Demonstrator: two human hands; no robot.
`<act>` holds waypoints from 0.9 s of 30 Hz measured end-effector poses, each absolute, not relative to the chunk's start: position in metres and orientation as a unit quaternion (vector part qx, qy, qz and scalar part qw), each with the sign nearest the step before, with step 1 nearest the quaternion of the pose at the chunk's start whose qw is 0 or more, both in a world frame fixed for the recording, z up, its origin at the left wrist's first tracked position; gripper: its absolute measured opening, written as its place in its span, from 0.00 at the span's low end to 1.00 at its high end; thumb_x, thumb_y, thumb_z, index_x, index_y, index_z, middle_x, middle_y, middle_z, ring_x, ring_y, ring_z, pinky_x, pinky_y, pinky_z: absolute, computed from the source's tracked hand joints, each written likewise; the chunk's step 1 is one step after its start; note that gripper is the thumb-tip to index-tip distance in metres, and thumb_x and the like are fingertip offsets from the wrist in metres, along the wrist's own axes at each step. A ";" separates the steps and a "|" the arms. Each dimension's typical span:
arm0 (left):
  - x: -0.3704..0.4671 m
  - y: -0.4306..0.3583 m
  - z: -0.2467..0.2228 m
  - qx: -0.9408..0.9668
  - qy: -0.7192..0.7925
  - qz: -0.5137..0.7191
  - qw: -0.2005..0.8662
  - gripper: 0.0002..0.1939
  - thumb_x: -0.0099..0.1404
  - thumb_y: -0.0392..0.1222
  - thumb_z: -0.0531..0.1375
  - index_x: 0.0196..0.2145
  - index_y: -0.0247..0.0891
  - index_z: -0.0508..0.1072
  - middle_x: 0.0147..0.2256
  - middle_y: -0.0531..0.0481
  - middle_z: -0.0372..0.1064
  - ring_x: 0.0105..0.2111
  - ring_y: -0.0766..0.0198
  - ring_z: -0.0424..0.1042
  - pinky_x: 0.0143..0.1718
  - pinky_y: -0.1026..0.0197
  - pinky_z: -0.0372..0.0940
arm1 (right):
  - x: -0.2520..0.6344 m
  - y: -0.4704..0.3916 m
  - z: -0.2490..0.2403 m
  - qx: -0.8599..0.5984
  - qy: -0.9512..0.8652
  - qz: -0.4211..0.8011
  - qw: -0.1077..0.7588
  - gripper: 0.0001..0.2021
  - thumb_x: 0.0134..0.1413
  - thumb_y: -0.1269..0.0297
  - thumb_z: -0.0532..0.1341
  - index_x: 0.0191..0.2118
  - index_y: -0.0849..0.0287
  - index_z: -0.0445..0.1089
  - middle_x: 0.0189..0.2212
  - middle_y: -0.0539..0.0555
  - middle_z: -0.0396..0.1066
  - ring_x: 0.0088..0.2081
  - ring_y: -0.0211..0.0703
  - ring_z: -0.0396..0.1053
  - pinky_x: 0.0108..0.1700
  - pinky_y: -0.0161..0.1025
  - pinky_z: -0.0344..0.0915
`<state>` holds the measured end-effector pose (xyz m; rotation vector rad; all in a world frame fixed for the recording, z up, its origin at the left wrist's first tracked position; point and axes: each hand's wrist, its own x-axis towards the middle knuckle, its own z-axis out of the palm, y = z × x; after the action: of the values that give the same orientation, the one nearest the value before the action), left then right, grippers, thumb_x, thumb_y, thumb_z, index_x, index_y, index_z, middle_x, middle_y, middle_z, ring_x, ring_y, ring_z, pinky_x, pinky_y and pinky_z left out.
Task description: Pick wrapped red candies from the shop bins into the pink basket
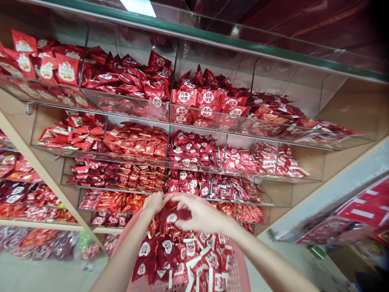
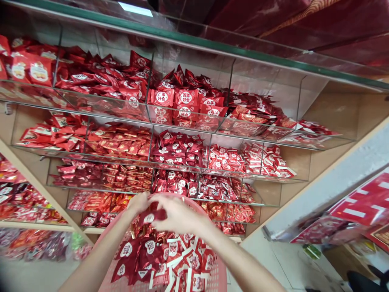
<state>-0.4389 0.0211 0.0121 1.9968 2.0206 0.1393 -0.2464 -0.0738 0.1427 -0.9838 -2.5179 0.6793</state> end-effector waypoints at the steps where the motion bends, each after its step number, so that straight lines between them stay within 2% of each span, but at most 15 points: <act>1: -0.439 0.021 0.012 0.699 0.699 0.052 0.144 0.37 0.56 0.68 0.39 0.38 0.36 0.71 0.39 0.37 0.73 0.39 0.52 0.72 0.37 0.57 0.63 | -0.256 -0.079 0.125 -0.347 -0.899 0.227 0.143 0.28 0.47 0.62 0.59 0.55 0.56 0.55 0.41 0.53 0.67 0.41 0.42 0.66 0.42 0.40 0.63; 3: -0.439 0.021 0.010 0.709 0.690 0.064 0.129 0.39 0.55 0.70 0.37 0.37 0.35 0.71 0.37 0.36 0.73 0.38 0.51 0.72 0.37 0.56 0.63 | -0.277 -0.085 0.088 -0.318 -0.926 0.187 0.082 0.28 0.45 0.57 0.60 0.53 0.59 0.57 0.41 0.56 0.67 0.43 0.47 0.64 0.42 0.42 0.63; 5: -0.440 0.020 0.009 0.711 0.689 0.071 0.122 0.40 0.55 0.70 0.36 0.37 0.35 0.71 0.37 0.36 0.73 0.38 0.50 0.72 0.36 0.55 0.63 | -0.296 -0.087 0.055 -0.289 -0.947 0.132 0.050 0.24 0.45 0.55 0.60 0.48 0.61 0.62 0.38 0.56 0.68 0.40 0.47 0.64 0.43 0.44 0.63; 9: -0.441 0.021 0.006 0.717 0.685 0.077 0.110 0.40 0.55 0.71 0.35 0.35 0.35 0.71 0.37 0.36 0.73 0.37 0.48 0.72 0.35 0.54 0.63 | -0.327 -0.088 0.010 -0.270 -0.961 0.016 0.062 0.23 0.46 0.51 0.60 0.43 0.63 0.63 0.37 0.57 0.68 0.41 0.48 0.62 0.45 0.45 0.61; 13: -0.441 0.021 0.005 0.715 0.687 0.078 0.104 0.38 0.56 0.69 0.36 0.35 0.36 0.72 0.35 0.37 0.73 0.37 0.51 0.72 0.34 0.56 0.63 | -0.337 -0.090 -0.002 -0.252 -0.963 -0.063 0.077 0.24 0.46 0.46 0.59 0.39 0.64 0.64 0.32 0.56 0.68 0.40 0.47 0.61 0.46 0.44 0.59; 16: -0.441 0.021 0.006 0.714 0.687 0.081 0.105 0.36 0.58 0.66 0.37 0.35 0.36 0.71 0.35 0.38 0.73 0.37 0.51 0.72 0.35 0.56 0.64 | -0.328 -0.088 0.014 -0.232 -0.964 -0.075 0.110 0.22 0.48 0.47 0.58 0.39 0.63 0.64 0.33 0.55 0.67 0.39 0.45 0.60 0.44 0.42 0.60; 20: -0.442 0.022 0.008 0.711 0.689 0.064 0.126 0.31 0.59 0.63 0.40 0.36 0.37 0.71 0.36 0.39 0.73 0.38 0.52 0.72 0.35 0.56 0.64 | -0.303 -0.068 0.063 -0.256 -0.944 -0.081 0.190 0.13 0.57 0.57 0.52 0.41 0.60 0.64 0.37 0.54 0.67 0.40 0.43 0.60 0.43 0.40 0.59; 22: -0.441 0.022 0.008 0.709 0.691 0.054 0.133 0.29 0.60 0.61 0.41 0.37 0.38 0.71 0.37 0.39 0.73 0.38 0.52 0.72 0.35 0.56 0.64 | -0.288 -0.051 0.093 -0.290 -0.923 -0.091 0.237 0.11 0.59 0.61 0.50 0.40 0.60 0.65 0.36 0.54 0.68 0.39 0.43 0.61 0.42 0.41 0.59; 27: -0.440 0.020 0.008 0.712 0.689 0.070 0.116 0.35 0.58 0.66 0.38 0.35 0.36 0.72 0.36 0.37 0.73 0.38 0.50 0.72 0.36 0.54 0.64 | -0.254 -0.003 0.157 -0.381 -0.843 -0.126 0.357 0.12 0.59 0.65 0.50 0.44 0.62 0.65 0.40 0.57 0.67 0.41 0.44 0.60 0.43 0.41 0.58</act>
<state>-0.4404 0.0204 0.0083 2.0841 2.0189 0.2054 -0.2538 -0.0028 0.1572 -0.9844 -2.1775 -0.3250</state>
